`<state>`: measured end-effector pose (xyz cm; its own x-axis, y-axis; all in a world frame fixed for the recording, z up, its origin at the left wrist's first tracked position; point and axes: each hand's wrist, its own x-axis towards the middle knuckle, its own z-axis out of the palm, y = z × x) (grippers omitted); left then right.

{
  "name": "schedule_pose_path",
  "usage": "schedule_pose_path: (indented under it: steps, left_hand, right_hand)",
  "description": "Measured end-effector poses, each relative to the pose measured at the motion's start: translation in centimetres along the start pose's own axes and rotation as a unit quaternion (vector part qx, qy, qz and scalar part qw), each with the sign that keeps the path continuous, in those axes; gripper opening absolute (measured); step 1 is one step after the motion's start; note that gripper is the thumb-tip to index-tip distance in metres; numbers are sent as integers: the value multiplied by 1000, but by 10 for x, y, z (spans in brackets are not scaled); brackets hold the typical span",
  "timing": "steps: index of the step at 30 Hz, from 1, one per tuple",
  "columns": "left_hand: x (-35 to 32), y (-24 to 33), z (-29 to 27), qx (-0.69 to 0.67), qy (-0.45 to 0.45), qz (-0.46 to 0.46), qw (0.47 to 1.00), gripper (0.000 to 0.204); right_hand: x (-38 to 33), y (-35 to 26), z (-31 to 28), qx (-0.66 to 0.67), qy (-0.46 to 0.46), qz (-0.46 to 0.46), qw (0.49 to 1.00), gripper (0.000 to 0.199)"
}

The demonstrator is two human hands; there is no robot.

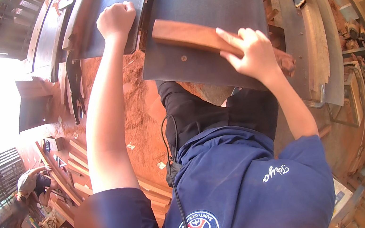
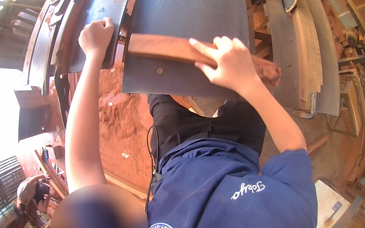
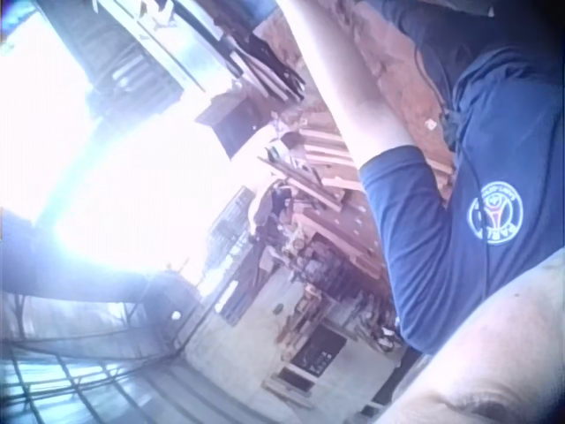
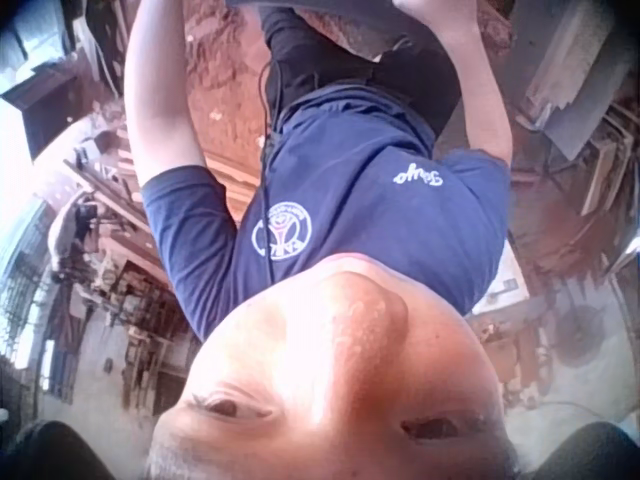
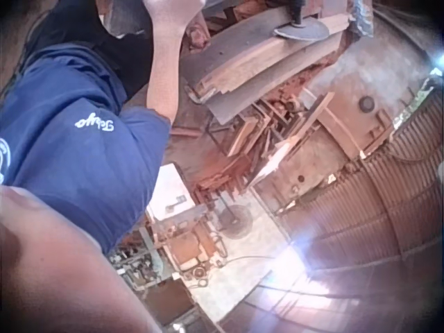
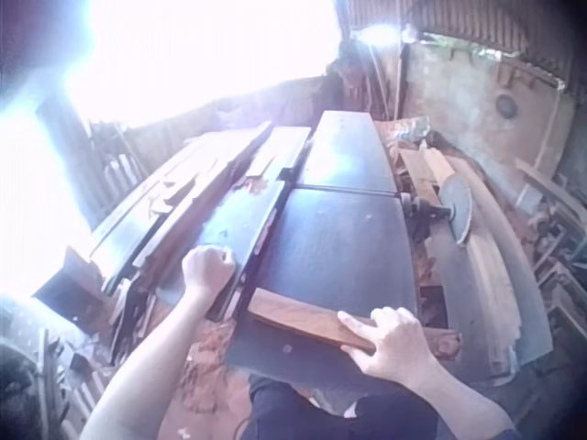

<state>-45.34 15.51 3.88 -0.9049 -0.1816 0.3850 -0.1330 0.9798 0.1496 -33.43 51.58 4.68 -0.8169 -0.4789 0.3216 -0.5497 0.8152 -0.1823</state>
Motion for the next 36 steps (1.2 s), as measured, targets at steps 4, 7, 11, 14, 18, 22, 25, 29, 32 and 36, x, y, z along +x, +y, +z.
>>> schedule_pose_path:
  steps: [4,7,11,14,18,22,25,29,32,36]
  left_hand:
    - [-1,-1,0,4,-3,-4,1000,48]
    - [-2,-2,2,-7,-2,-13,1000,49]
    - [1,4,-3,4,5,-6,1000,47]
    - [4,4,0,-5,5,-16,1000,48]
    - [3,0,3,0,10,-10,1000,47]
    - [5,4,0,1,4,14,1000,47]
    - [5,2,0,4,11,25,1000,47]
    - [4,-2,5,16,20,14,1000,48]
    - [6,-1,5,15,5,1,1000,47]
    - [15,4,1,13,-7,-7,1000,46]
  right_hand:
    - [9,2,-5,48,-32,41,998,63]
    - [37,30,8,32,-4,72,997,63]
    - [98,89,31,-73,33,140,987,60]
    - [136,125,48,-174,58,152,971,61]
    - [139,123,50,-139,54,154,977,62]
    - [78,89,31,-92,58,98,989,63]
    - [16,44,5,-59,29,42,997,66]
    - [-28,11,-17,-46,-38,-2,998,73]
    - [-12,23,-8,-46,-10,-6,999,71]
    - [60,79,24,-113,50,56,991,64]
